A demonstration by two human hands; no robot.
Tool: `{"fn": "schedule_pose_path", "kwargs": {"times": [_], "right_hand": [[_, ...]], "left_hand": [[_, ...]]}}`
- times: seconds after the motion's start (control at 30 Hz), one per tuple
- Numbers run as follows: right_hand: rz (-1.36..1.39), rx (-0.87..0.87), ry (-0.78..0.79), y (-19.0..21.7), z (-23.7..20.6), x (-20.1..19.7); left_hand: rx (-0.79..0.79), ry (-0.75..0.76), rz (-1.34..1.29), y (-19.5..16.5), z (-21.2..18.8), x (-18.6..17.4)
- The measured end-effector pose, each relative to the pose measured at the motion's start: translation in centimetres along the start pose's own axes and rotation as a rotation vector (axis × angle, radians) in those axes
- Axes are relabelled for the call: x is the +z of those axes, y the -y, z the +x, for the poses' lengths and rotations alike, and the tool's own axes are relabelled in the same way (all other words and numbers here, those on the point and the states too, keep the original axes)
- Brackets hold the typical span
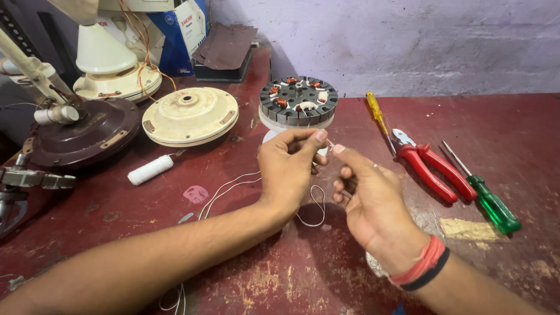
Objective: The person works on a disassembled ceiling fan motor stator, using pliers to cut and strip white wire, then tying and securing the wire around the stator core. The person handles the stator, wire, and pliers throughout the task.
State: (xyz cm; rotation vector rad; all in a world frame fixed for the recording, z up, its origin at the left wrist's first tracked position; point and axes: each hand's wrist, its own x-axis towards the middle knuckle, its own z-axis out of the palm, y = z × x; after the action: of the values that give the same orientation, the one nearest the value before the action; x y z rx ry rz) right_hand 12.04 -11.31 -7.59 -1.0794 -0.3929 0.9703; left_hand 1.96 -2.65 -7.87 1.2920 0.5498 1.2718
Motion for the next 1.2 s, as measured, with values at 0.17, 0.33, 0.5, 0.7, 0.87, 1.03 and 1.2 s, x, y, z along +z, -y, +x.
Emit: {"fn": "schedule_pose_path", "kwargs": {"times": [0.17, 0.33, 0.5, 0.7, 0.87, 1.03, 1.2], "right_hand": [[-0.538, -0.484, 0.114, 0.8, -0.7, 0.9], [-1.195, -0.738, 0.053, 3.4, -0.1, -0.3], [-1.295, -0.898, 0.174, 4.0, 0.4, -0.7], [-1.381, -0.855, 0.210, 4.4, 0.5, -0.8], [-1.358, -0.810, 0.232, 4.3, 1.0, -0.9], [-1.273, -0.865, 0.297, 3.8, 1.5, -0.7], [-1.186, -0.807, 0.320, 3.5, 2.0, -0.8]], "left_hand": [[0.109, 0.058, 0.258, -0.3, 0.1, -0.5], [-0.004, 0.123, 0.420, -0.9, 0.1, -0.8], [-0.001, 0.128, 0.476, -1.2, 0.2, -0.7], [-0.107, 0.199, 0.274, -0.3, 0.4, -0.8], [-0.068, 0.233, 0.201, 0.6, 1.0, -1.0], [-0.013, 0.158, 0.297, 1.1, 1.4, -1.4], [0.045, 0.160, 0.334, 1.2, 1.3, -1.5]]}}
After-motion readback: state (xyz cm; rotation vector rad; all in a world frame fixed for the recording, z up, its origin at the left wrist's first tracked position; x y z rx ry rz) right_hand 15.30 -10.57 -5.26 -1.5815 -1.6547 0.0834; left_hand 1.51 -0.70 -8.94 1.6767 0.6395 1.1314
